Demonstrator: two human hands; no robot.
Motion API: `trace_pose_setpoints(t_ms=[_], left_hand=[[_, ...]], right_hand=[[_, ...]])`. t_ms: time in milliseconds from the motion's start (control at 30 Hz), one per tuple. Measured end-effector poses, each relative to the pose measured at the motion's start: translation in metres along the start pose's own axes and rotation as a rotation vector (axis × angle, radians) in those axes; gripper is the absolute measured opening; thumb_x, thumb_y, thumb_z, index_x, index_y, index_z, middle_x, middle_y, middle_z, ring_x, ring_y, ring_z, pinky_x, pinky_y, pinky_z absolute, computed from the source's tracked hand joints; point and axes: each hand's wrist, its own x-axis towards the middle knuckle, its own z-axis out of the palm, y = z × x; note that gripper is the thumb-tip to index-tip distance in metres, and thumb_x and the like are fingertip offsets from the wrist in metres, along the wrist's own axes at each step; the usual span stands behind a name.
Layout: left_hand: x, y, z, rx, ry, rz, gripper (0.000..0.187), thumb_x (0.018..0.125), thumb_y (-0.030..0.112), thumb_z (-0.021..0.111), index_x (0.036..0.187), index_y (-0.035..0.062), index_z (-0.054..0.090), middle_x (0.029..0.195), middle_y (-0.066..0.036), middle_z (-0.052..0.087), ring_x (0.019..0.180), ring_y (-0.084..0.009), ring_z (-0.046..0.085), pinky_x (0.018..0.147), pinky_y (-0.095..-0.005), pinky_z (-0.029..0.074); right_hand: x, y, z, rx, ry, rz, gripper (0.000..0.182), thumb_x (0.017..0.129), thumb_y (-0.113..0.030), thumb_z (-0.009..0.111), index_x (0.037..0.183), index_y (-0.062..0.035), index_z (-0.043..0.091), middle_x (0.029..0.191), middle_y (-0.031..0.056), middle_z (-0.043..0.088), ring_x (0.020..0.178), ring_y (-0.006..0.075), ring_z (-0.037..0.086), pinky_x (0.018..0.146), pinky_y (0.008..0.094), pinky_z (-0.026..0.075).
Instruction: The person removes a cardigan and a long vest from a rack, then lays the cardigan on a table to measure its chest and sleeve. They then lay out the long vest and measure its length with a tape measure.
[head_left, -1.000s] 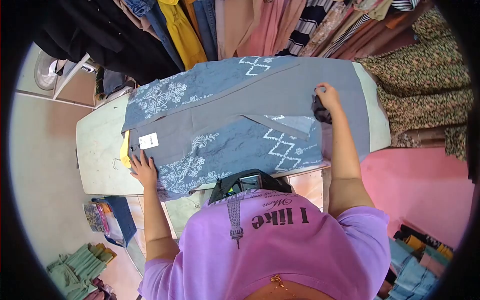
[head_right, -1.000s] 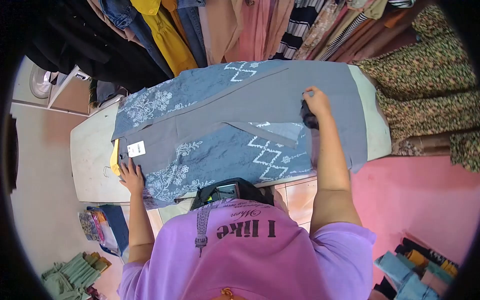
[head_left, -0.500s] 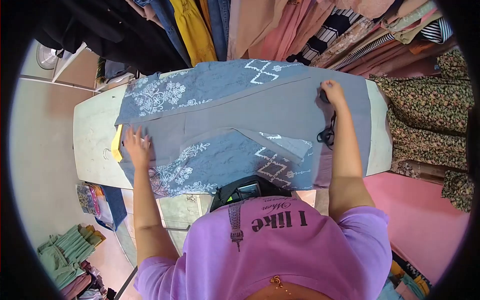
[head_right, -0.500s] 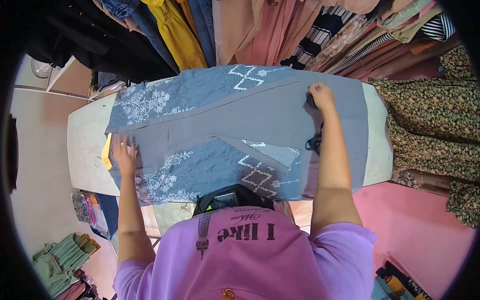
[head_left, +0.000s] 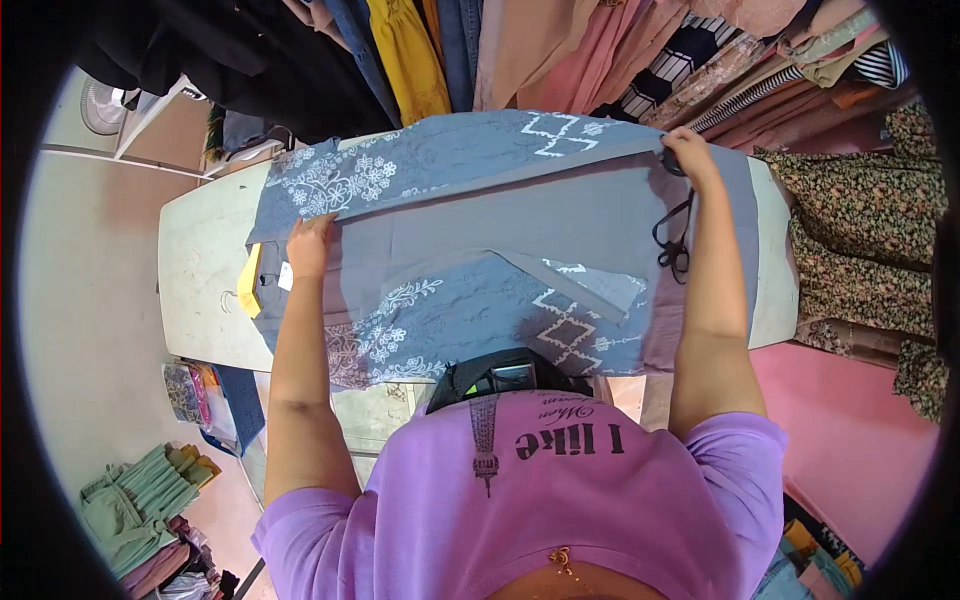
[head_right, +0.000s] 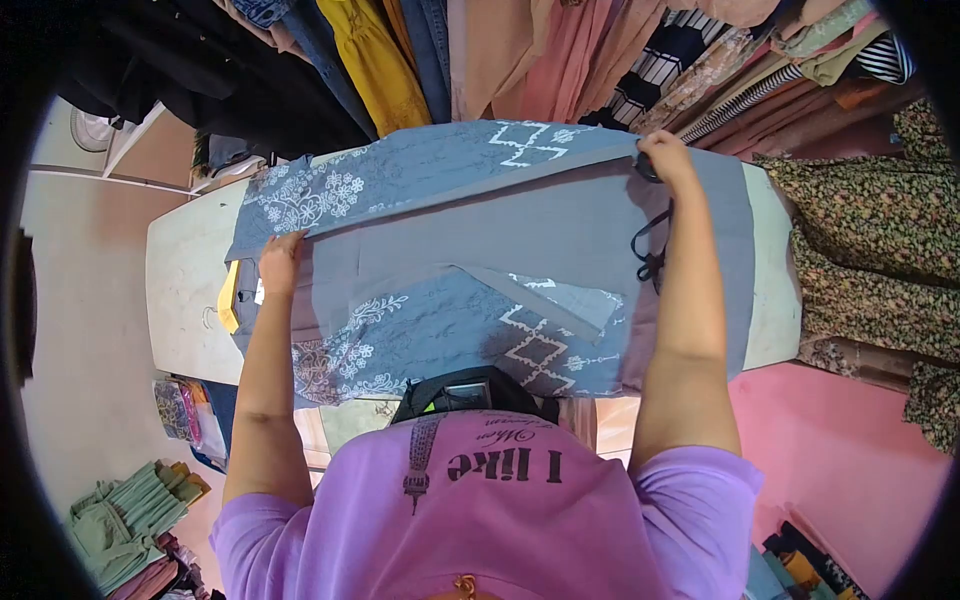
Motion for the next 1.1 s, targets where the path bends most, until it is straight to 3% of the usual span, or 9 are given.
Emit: trace_pose_setpoints(t_ms=[100,267,333,433,533,667,767,900,1100], left_hand=[[-0.004,-0.005,-0.015,-0.101,0.2,0.069,0.017,0.083,0.011,0.058,0.099,0.0147,0.065,0.088,-0.005,0.066,0.083,-0.0241,0.063,0.093,-0.0438,0.045],[-0.037,-0.026,-0.018,-0.129,0.081,0.205,0.017,0.085,0.009,0.057,0.098,0.0145,0.065,0.097,-0.003,0.067,0.093,-0.0223,0.063,0.097,-0.0448,0.042],[-0.049,-0.036,-0.008,-0.078,-0.068,0.24,0.02,0.085,0.009,0.057,0.102,0.0143,0.065,0.107,-0.004,0.065,0.103,-0.0221,0.06,0.1,-0.0455,0.039],[-0.057,-0.034,-0.023,-0.101,0.001,0.243,0.021,0.085,0.01,0.057,0.105,0.011,0.064,0.114,-0.007,0.061,0.108,-0.0261,0.056,0.099,-0.0434,0.039],[-0.077,-0.047,-0.032,-0.219,0.099,0.09,0.023,0.085,0.009,0.056,0.107,0.0067,0.063,0.114,-0.012,0.06,0.107,-0.0311,0.054,0.094,-0.0415,0.041],[-0.118,-0.068,-0.051,-0.276,0.04,0.027,0.021,0.085,0.008,0.055,0.105,0.0033,0.062,0.106,-0.015,0.061,0.099,-0.033,0.055,0.088,-0.041,0.042],[-0.142,-0.075,-0.06,-0.377,-0.065,-0.008,0.02,0.084,0.009,0.056,0.103,0.0039,0.061,0.099,-0.014,0.06,0.093,-0.0331,0.055,0.085,-0.041,0.043],[-0.158,-0.079,-0.063,-0.292,-0.188,0.112,0.023,0.081,0.012,0.06,0.103,0.0059,0.061,0.097,-0.013,0.059,0.092,-0.0325,0.055,0.084,-0.0402,0.042],[-0.155,-0.082,-0.067,-0.234,-0.216,0.174,0.032,0.076,0.017,0.067,0.106,0.0084,0.06,0.1,-0.011,0.059,0.094,-0.0313,0.054,0.085,-0.0402,0.041]], right_hand=[[-0.073,-0.031,-0.045,0.082,-0.005,-0.013,0.011,0.079,-0.017,0.063,0.078,-0.0068,0.06,0.071,-0.0021,0.056,0.065,0.0087,0.049,0.06,0.0241,0.04],[-0.19,0.013,-0.024,0.014,-0.02,0.111,0.009,0.077,-0.015,0.063,0.074,-0.0073,0.058,0.068,-0.0018,0.053,0.063,0.0082,0.047,0.058,0.0246,0.038],[-0.209,0.038,0.005,-0.091,-0.042,0.274,0.016,0.076,-0.018,0.066,0.073,-0.0056,0.056,0.064,0.003,0.052,0.063,0.0131,0.048,0.06,0.0285,0.04],[-0.225,0.06,0.027,-0.302,0.123,0.176,0.02,0.076,-0.023,0.065,0.078,-0.0042,0.061,0.073,0.0124,0.063,0.07,0.0223,0.06,0.067,0.0341,0.046],[-0.251,0.038,-0.007,-0.244,0.111,0.312,0.022,0.076,-0.026,0.063,0.085,-0.0054,0.065,0.081,0.0166,0.066,0.08,0.029,0.064,0.072,0.038,0.048],[-0.319,0.104,-0.108,-0.868,0.305,0.603,0.024,0.078,-0.025,0.06,0.093,-0.0076,0.066,0.091,0.0206,0.066,0.088,0.0363,0.063,0.074,0.0439,0.048],[-0.362,0.07,-0.122,-0.859,0.418,0.675,0.024,0.079,-0.024,0.058,0.096,-0.0084,0.066,0.091,0.0209,0.066,0.086,0.0357,0.064,0.073,0.0443,0.048],[-0.351,0.007,-0.033,-0.573,0.273,0.28,0.027,0.081,-0.027,0.058,0.102,-0.0116,0.064,0.08,0.0174,0.066,0.077,0.0339,0.065,0.067,0.0414,0.05],[-0.321,-0.017,0.065,-0.728,-0.011,0.026,0.029,0.079,-0.031,0.066,0.102,-0.0147,0.06,0.084,0.0109,0.068,0.082,0.0322,0.065,0.07,0.0434,0.051]])
